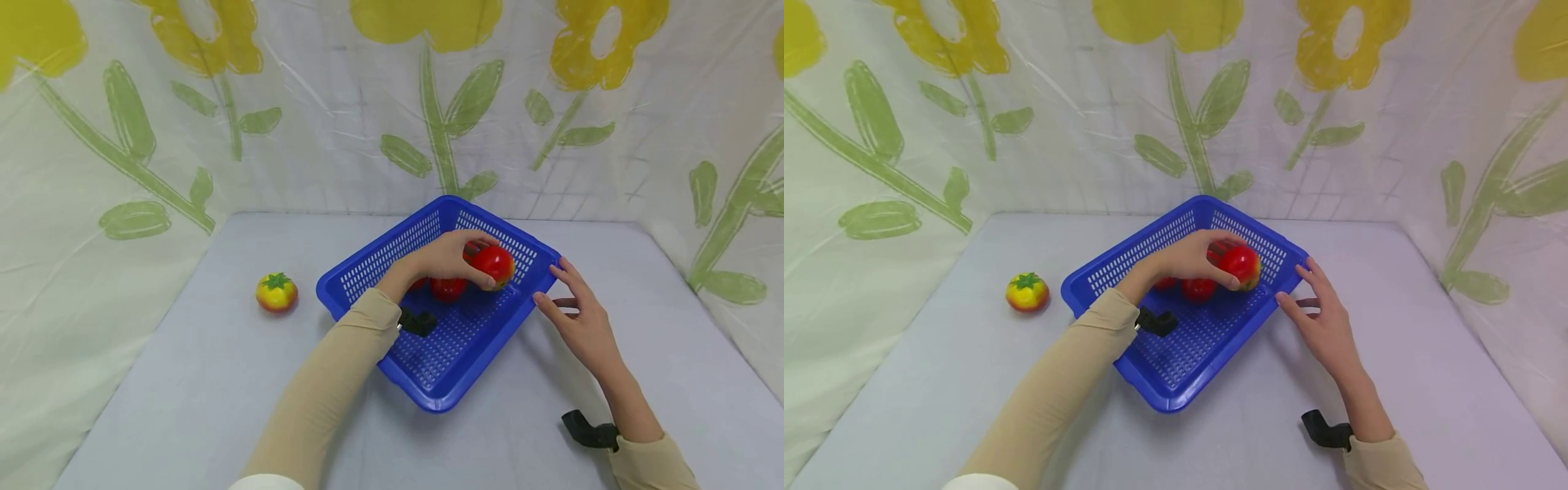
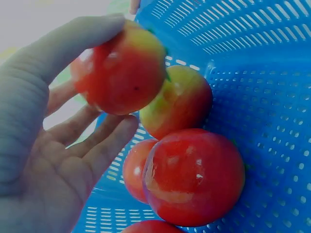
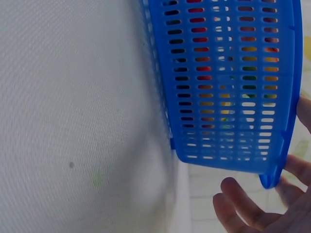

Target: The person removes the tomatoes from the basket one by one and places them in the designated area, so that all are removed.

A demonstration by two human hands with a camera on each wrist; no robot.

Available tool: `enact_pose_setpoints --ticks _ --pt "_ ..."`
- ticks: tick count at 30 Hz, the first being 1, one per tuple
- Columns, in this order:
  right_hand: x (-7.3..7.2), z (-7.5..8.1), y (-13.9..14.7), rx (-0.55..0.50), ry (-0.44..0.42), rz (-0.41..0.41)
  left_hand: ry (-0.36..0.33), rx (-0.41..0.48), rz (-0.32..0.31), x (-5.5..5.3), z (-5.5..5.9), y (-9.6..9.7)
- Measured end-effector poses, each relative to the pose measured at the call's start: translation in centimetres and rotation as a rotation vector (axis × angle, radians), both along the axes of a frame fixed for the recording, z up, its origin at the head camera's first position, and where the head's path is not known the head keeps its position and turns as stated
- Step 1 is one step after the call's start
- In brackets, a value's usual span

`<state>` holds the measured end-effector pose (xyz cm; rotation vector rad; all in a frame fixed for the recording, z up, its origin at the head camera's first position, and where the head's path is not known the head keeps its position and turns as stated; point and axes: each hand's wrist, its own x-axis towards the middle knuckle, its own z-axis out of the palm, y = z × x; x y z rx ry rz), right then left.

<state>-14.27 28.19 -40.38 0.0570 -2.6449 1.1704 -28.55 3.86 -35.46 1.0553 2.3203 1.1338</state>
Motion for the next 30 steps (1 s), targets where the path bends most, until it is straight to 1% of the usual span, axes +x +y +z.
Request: enact_pose_setpoints --ticks 2,5,8,15,18,22,24,30 --pt "0.0 0.0 0.1 -0.001 -0.001 0.002 0.014 0.016 0.034 0.0 0.1 0.0" --pt "0.0 0.0 0.1 -0.004 -0.004 0.001 0.030 0.055 0.065 0.0 0.1 0.0" --pt "0.0 0.0 0.2 -0.005 -0.005 0.000 0.031 0.085 0.079 -0.1 0.1 0.1" --pt "-0.2 -0.2 0.4 0.008 -0.003 -0.001 0.036 0.105 0.109 -0.2 0.1 0.1" --pt "-0.2 -0.3 0.5 0.009 -0.005 -0.001 0.025 0.116 0.125 -0.3 0.0 0.2" --pt "-0.2 -0.2 0.7 0.003 -0.007 0.007 0.014 0.125 0.132 -0.2 0.1 0.3" --pt "-0.1 -0.2 0.8 0.002 -0.006 0.007 0.014 0.127 0.126 -0.2 0.1 0.5" --pt "0.2 -0.2 1.2 0.005 -0.012 -0.005 0.038 0.125 0.114 -0.2 0.0 1.1"
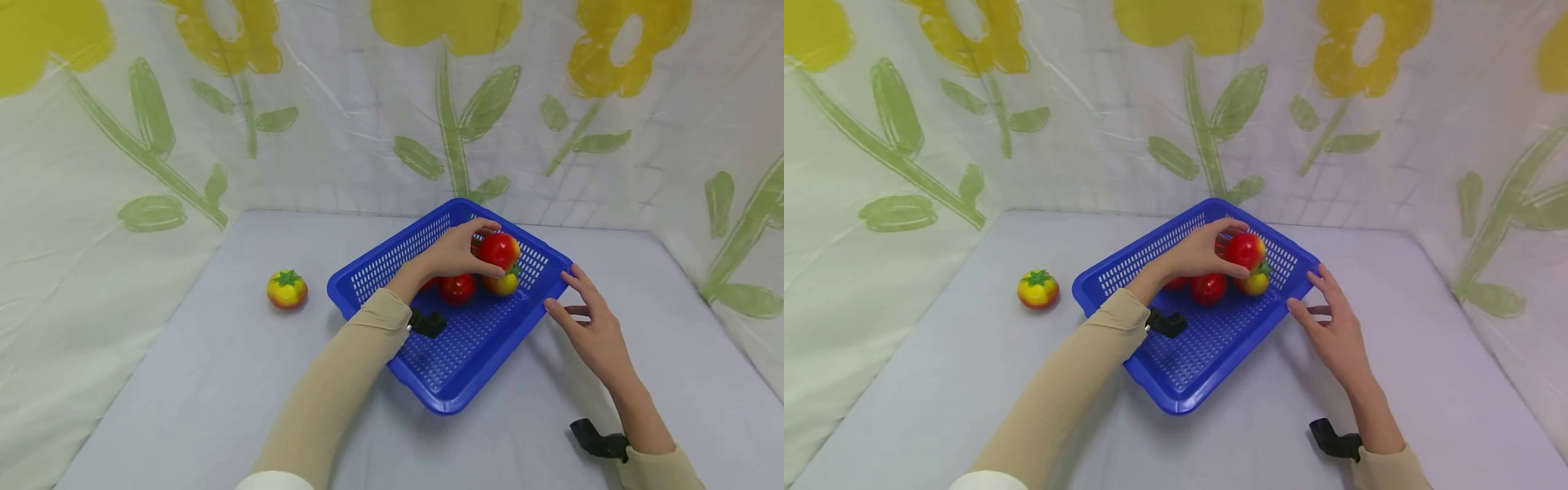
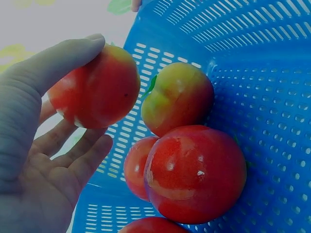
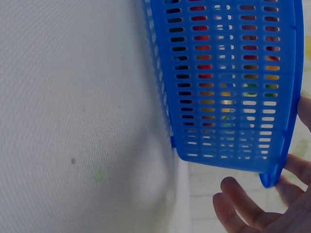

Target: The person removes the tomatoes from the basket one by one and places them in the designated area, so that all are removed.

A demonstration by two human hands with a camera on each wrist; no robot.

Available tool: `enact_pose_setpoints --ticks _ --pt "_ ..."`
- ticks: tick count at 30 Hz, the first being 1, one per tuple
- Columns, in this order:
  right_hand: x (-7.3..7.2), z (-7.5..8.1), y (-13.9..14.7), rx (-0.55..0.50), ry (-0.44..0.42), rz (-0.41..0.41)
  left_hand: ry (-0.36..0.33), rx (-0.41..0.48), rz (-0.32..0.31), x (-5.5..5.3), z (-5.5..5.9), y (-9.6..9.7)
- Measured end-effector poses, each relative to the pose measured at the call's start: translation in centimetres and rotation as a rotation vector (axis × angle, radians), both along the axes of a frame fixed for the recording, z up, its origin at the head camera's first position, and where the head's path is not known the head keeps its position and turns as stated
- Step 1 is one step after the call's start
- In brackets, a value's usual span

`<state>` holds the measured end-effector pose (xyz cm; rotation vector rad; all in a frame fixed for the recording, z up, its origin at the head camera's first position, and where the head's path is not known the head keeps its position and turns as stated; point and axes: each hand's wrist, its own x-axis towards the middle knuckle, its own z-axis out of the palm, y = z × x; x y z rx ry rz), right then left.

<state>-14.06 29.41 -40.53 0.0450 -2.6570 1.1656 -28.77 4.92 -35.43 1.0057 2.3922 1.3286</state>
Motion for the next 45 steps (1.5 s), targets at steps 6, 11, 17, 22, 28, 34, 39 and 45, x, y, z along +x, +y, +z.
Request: enact_pose_setpoints --ticks 6,11,17,22,28,34,39,45 --pt "0.0 0.2 0.1 0.011 -0.002 -0.005 0.007 0.009 0.005 -0.1 -0.1 0.3" --pt "0.1 0.1 0.3 0.018 0.001 -0.005 0.019 0.007 -0.002 -0.1 -0.1 0.4" --pt "0.0 0.1 0.2 0.035 -0.018 -0.014 -0.007 0.030 -0.007 -0.1 0.2 0.3" --pt "-0.8 0.3 0.0 0.033 0.000 0.005 0.009 0.096 -0.008 -0.3 1.7 -0.3" --pt "-1.3 0.2 -0.2 0.046 -0.004 0.008 0.045 0.110 -0.042 0.1 3.3 -2.0" --pt "-1.6 0.0 -0.4 0.035 -0.001 0.011 0.075 0.198 -0.021 0.9 4.8 -6.3" --pt "-1.7 0.0 -0.3 0.042 -0.005 0.005 0.129 0.304 0.092 3.0 6.2 -10.9" --pt "-1.5 0.2 -0.1 0.034 -0.003 0.001 0.120 0.450 0.296 7.2 6.5 -16.5"
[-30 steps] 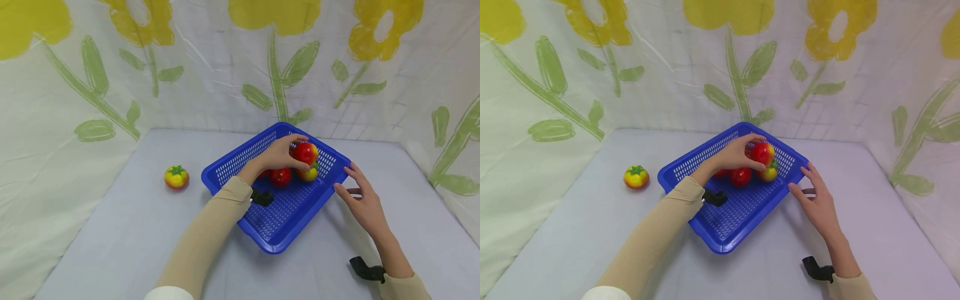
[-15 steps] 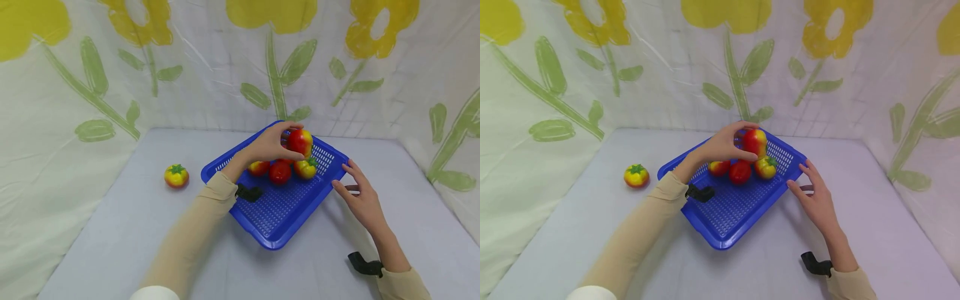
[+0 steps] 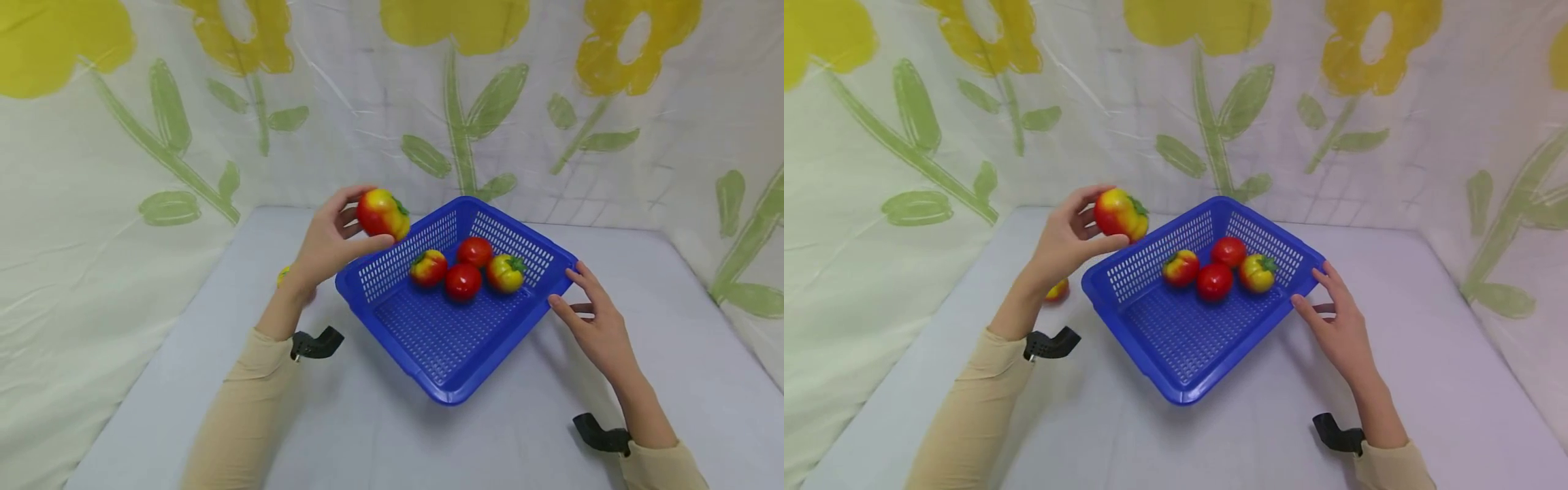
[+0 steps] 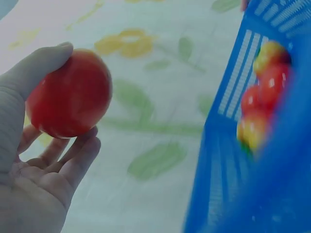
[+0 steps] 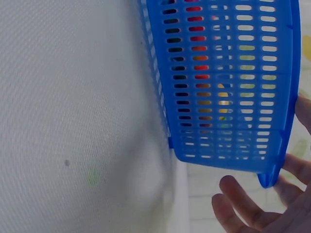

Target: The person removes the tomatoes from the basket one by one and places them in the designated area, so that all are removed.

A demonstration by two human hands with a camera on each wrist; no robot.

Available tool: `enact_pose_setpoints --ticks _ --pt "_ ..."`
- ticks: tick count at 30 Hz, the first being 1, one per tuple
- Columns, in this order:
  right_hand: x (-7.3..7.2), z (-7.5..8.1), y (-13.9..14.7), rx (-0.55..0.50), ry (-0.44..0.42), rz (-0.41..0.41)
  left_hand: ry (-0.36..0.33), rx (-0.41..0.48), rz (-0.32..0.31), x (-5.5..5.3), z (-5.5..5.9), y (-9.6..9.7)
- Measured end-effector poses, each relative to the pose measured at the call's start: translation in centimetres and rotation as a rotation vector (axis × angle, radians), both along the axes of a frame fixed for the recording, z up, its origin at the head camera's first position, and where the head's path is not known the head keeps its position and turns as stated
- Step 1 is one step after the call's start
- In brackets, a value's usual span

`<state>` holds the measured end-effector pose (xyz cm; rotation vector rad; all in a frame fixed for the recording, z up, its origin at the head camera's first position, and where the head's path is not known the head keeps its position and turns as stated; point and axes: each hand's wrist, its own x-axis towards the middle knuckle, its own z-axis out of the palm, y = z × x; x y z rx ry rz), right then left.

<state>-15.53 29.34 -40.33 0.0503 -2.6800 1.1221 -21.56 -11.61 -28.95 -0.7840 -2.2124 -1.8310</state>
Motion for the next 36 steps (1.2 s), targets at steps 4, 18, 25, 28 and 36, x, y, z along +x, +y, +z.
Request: enact_pose_setpoints --ticks 4,18,25,28,36 --pt "0.0 0.1 -0.1 -0.001 0.009 0.001 -0.017 0.040 0.133 0.6 -1.9 -3.8" --pt "-0.5 0.1 -0.4 0.011 0.010 0.016 -0.180 0.058 0.497 0.7 -10.1 -14.1" --pt "-0.2 -0.1 -0.2 0.004 0.008 0.011 -0.260 0.038 0.609 0.3 -11.7 -16.6" --pt "0.1 -0.1 0.0 0.006 0.017 0.013 -0.288 0.066 0.630 0.2 -12.1 -17.1" --pt "0.1 0.0 0.1 0.010 0.018 0.019 -0.376 0.006 0.684 0.1 -13.7 -18.3"
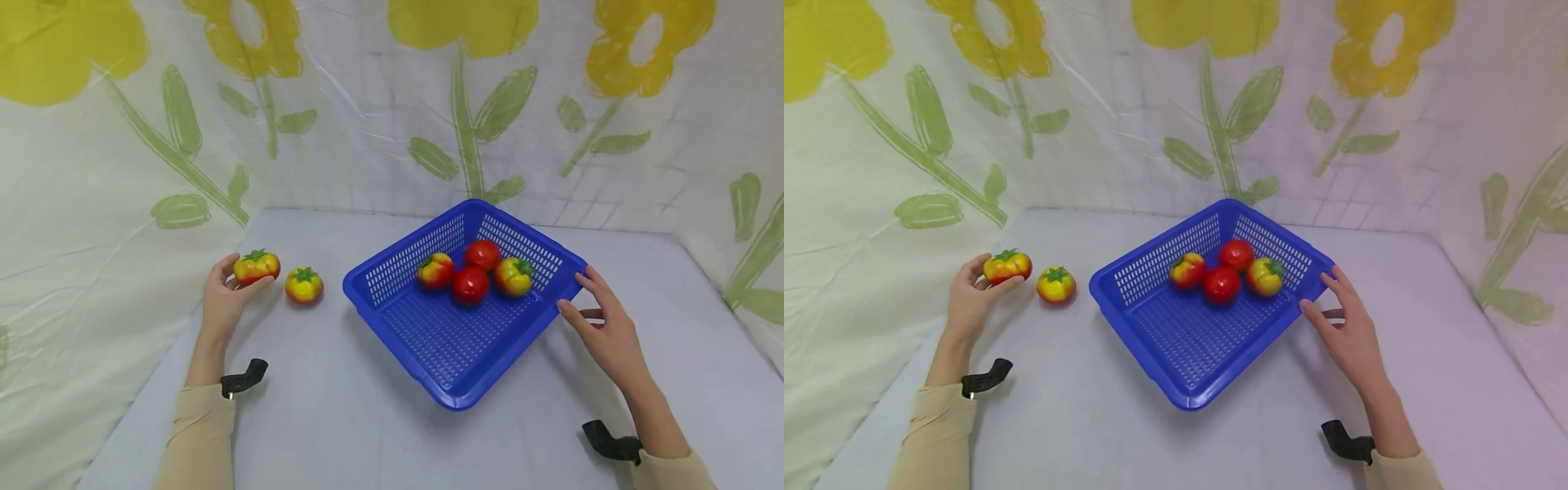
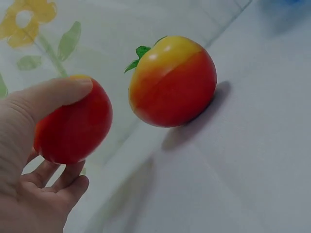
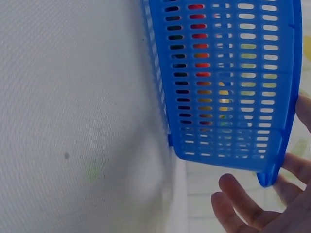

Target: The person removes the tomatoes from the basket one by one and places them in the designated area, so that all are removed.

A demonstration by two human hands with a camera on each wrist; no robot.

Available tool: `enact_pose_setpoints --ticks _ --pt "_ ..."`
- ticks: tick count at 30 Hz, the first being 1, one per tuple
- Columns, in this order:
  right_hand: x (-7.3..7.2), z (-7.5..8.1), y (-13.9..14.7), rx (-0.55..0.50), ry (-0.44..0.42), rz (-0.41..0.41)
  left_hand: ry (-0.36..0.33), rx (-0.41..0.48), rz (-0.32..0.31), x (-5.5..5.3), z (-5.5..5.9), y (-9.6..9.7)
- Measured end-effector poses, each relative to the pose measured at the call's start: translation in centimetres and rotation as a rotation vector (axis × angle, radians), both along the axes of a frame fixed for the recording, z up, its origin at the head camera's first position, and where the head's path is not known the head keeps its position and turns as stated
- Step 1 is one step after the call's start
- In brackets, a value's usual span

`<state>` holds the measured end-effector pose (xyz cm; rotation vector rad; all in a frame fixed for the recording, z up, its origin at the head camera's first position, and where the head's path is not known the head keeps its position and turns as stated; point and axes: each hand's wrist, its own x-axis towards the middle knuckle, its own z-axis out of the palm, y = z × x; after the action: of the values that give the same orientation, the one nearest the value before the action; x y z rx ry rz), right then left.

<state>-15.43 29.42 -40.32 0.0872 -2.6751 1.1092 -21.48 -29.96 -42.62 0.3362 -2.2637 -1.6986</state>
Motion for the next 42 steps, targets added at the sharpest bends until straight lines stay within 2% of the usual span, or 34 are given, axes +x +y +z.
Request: enact_pose_setpoints --ticks 5,9,14,21,30,42 --pt "0.0 0.1 0.1 0.004 -0.013 -0.004 -0.070 -0.088 -0.015 0.0 -0.7 -0.6" --pt "-0.1 0.1 0.1 0.004 -0.022 -0.004 -0.094 -0.095 -0.017 0.0 -0.8 -0.7" --pt "0.0 0.0 0.2 -0.004 -0.022 -0.002 -0.128 -0.099 -0.076 0.1 -0.8 -0.8" --pt "0.0 -0.1 0.2 0.003 -0.021 -0.001 -0.148 -0.110 -0.114 0.2 -1.0 -0.7" --pt "-0.1 0.0 0.3 -0.007 -0.030 -0.004 -0.148 -0.172 -0.129 -0.4 -1.5 -0.8" --pt "0.0 0.1 0.1 -0.006 -0.034 -0.002 -0.125 -0.186 -0.139 -0.3 -1.9 -0.9"
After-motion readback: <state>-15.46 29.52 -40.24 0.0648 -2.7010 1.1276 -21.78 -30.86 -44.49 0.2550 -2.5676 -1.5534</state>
